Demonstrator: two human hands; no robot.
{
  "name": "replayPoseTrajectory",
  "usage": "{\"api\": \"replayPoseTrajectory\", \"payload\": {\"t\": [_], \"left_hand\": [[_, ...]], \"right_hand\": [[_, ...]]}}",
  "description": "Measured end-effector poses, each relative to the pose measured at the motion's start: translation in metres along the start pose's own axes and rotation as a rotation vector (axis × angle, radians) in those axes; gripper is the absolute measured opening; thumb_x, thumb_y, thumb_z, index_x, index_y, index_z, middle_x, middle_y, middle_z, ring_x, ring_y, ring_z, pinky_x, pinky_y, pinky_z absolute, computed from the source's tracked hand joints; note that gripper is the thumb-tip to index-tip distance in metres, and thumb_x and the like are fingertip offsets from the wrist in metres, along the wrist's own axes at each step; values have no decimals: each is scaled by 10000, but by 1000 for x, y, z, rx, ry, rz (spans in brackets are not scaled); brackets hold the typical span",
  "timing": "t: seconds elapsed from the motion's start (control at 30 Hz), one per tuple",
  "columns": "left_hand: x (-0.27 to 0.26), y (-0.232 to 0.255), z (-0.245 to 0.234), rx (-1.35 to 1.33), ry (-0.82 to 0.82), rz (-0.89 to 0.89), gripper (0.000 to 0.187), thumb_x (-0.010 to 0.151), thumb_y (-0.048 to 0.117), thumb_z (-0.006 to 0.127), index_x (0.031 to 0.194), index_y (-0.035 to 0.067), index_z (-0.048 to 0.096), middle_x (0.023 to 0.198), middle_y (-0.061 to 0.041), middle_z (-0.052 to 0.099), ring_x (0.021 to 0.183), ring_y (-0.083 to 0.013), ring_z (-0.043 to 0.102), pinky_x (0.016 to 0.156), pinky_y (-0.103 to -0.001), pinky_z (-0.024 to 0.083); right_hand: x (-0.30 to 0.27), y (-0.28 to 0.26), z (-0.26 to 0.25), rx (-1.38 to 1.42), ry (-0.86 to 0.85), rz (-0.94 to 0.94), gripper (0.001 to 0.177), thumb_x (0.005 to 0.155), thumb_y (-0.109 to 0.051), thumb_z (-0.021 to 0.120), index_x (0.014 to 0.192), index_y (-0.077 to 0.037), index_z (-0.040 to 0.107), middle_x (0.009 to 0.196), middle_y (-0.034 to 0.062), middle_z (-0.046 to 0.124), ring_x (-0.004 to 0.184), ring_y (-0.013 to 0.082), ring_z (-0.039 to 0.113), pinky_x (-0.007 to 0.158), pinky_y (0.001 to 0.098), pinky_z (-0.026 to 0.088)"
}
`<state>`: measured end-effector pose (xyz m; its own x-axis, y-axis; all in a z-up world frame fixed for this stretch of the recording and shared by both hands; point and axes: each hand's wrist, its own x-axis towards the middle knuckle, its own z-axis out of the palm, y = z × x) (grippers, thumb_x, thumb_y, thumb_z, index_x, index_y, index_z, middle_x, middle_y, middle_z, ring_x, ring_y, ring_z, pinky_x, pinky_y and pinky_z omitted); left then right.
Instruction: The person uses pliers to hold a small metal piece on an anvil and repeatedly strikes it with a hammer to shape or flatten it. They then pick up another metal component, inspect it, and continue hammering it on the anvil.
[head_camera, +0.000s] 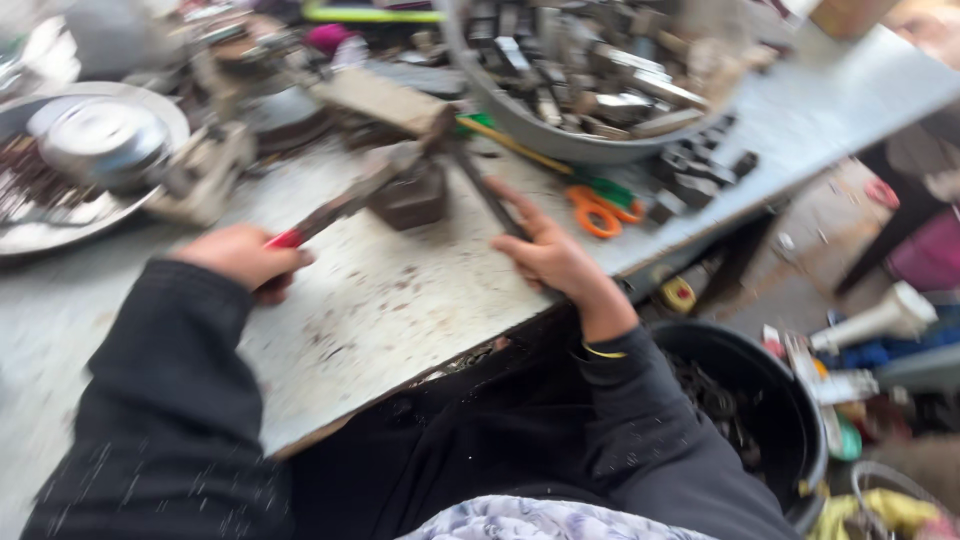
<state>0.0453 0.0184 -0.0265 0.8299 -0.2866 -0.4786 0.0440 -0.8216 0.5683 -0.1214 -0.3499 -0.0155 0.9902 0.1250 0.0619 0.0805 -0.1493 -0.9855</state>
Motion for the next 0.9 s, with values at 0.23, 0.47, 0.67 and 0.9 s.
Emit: {"api": "replayPoseTrajectory", "payload": {"t": [0.23,0.47,0.67,0.9], "left_hand": [[-31,21,-5,-22,-25,-25,474,899,449,727,795,-13,737,698,-113,724,616,-215,683,613,-364,543],[-45,31,-7,23,-14,-23,459,910,450,708,789,9,746,710,-114,739,617,-204,693,638,-349,545],[-39,30,-6,39,-22,-17,473,907,466,702,754,20,744,691,-104,738,609,-219,682,625,-377,531],[-48,35,-6,107,-3,-35,486,923,497,679,753,46,742,702,-83,741,642,-199,697,654,-366,523]], "right_hand": [[-6,-5,19,-1,155,-36,736,988,-77,610,1636,-201,284,716,-66,489,492,32,412,441,214,386],[-35,-21,34,-557,291,-414,704,1028,-94,629,1648,-117,296,777,-30,515,586,43,415,518,221,347],[-47,-46,12,-462,410,-819,619,1082,-127,615,1627,-118,322,904,13,616,673,80,521,603,244,426],[-6,-21,36,-1108,232,-320,529,1026,-178,620,1532,-185,468,936,131,677,812,249,653,736,412,511]]}}
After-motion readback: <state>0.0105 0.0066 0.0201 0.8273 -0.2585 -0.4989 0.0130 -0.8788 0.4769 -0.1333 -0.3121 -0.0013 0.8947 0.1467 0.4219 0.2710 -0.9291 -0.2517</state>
